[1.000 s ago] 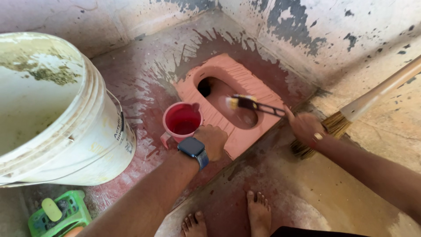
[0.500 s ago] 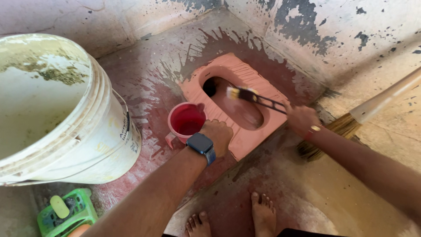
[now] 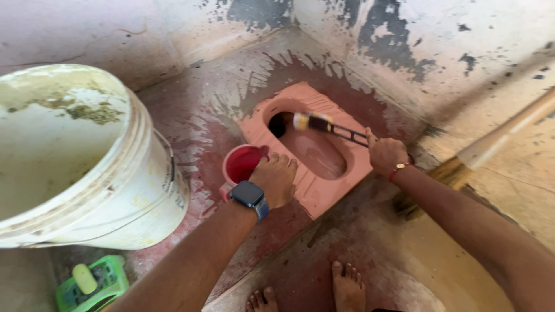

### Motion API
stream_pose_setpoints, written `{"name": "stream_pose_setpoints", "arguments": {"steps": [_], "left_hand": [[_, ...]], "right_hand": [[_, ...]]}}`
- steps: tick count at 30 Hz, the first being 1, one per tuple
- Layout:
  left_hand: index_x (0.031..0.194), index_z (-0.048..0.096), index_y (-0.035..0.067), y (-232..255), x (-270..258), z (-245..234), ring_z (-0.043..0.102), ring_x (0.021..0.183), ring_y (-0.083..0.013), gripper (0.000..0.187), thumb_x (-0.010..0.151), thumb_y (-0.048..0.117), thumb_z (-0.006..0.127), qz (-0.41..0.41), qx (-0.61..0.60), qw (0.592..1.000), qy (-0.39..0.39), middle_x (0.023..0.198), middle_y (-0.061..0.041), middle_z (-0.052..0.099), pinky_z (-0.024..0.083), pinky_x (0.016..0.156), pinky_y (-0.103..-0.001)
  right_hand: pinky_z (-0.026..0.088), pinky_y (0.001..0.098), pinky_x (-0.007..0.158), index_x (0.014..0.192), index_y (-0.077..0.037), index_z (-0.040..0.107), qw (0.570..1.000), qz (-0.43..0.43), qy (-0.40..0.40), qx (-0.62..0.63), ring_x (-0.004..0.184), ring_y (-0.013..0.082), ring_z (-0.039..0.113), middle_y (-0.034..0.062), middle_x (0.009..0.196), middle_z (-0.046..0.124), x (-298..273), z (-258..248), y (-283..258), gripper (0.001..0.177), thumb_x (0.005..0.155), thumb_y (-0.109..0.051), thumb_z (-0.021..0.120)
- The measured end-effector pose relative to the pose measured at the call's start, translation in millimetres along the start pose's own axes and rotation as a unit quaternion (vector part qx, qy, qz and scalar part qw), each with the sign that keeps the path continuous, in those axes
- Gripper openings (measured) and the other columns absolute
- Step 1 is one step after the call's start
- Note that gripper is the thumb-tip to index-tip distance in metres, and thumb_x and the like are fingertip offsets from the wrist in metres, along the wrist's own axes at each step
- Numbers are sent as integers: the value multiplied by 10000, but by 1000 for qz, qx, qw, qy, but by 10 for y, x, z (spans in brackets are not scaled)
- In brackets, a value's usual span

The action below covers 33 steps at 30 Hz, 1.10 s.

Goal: The person cleans a squat toilet by pouring water from a mug and scrubbing the surfaces with a hand brush.

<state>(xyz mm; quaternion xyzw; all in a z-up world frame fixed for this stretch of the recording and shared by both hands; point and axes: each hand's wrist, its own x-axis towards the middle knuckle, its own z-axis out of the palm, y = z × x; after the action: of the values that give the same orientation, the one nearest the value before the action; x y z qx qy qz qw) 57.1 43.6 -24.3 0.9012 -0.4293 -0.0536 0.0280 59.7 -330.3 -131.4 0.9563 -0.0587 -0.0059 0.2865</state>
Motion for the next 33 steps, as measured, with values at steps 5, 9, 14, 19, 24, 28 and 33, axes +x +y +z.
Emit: {"name": "stream_pose_setpoints", "arguments": {"steps": [5, 9, 14, 19, 24, 28, 33], "left_hand": [[1336, 543, -31, -42, -35, -109, 561, 1226, -390, 604, 856, 294, 714, -11, -17, 999, 45, 1271, -213, 608, 486, 940, -514], [1402, 573, 64, 85, -20, -303, 641, 1231, -335, 670, 861, 434, 713, -31, -212, 943, -254, 1366, -179, 627, 524, 1013, -454], [1425, 584, 110, 401, -8, -47, 635, 1252, -300, 749, 805, 516, 698, 102, -302, 862, -394, 1401, -145, 646, 507, 1011, -413], [1161, 636, 29, 111, 79, 88, 652, 1126, -398, 363, 901, 283, 638, -90, -159, 982, -46, 1225, -230, 645, 539, 918, -497], [1128, 610, -18, 145, 133, 71, 645, 1085, -408, 362, 906, 267, 643, -67, -208, 975, 32, 1152, -245, 645, 525, 910, -502], [1275, 574, 16, 555, 64, -53, 638, 1090, -403, 555, 822, 301, 724, 87, -323, 940, 61, 1179, -235, 654, 512, 908, -500], [1256, 668, 138, 1144, -68, -323, 684, 1072, -351, 524, 772, 331, 727, 244, -269, 927, -92, 1154, -172, 711, 544, 908, -473]], "right_hand": [[532, 329, 396, 1639, -104, 300, 999, -9, -34, 16, 453, 148, 627, 34, 614, 681, 137, -56, -158, 672, 993, -141, 482], [502, 298, 389, 1615, -110, 351, 997, -52, -17, -61, 466, 138, 587, 28, 628, 659, -336, 166, 93, 645, 989, -196, 479], [501, 313, 461, 1645, -191, 270, 989, -75, -108, -61, 488, 125, 600, -10, 598, 636, -744, 244, 348, 701, 975, -166, 474], [543, 324, 477, 1606, -214, 347, 999, -42, -27, -2, 539, 162, 635, 25, 669, 680, -328, 281, 45, 602, 1017, -152, 454], [529, 329, 439, 1606, -162, 391, 992, -9, 125, 29, 532, 169, 638, 33, 741, 715, 95, 94, -94, 676, 937, -156, 488], [501, 285, 402, 1633, -160, 330, 999, -21, -22, -17, 476, 125, 619, 11, 660, 715, -57, 2, -60, 599, 1040, -149, 417], [533, 285, 446, 1641, -191, 302, 995, -53, -84, -17, 523, 122, 664, -7, 665, 724, -504, 240, 20, 604, 1051, -116, 404]]}}
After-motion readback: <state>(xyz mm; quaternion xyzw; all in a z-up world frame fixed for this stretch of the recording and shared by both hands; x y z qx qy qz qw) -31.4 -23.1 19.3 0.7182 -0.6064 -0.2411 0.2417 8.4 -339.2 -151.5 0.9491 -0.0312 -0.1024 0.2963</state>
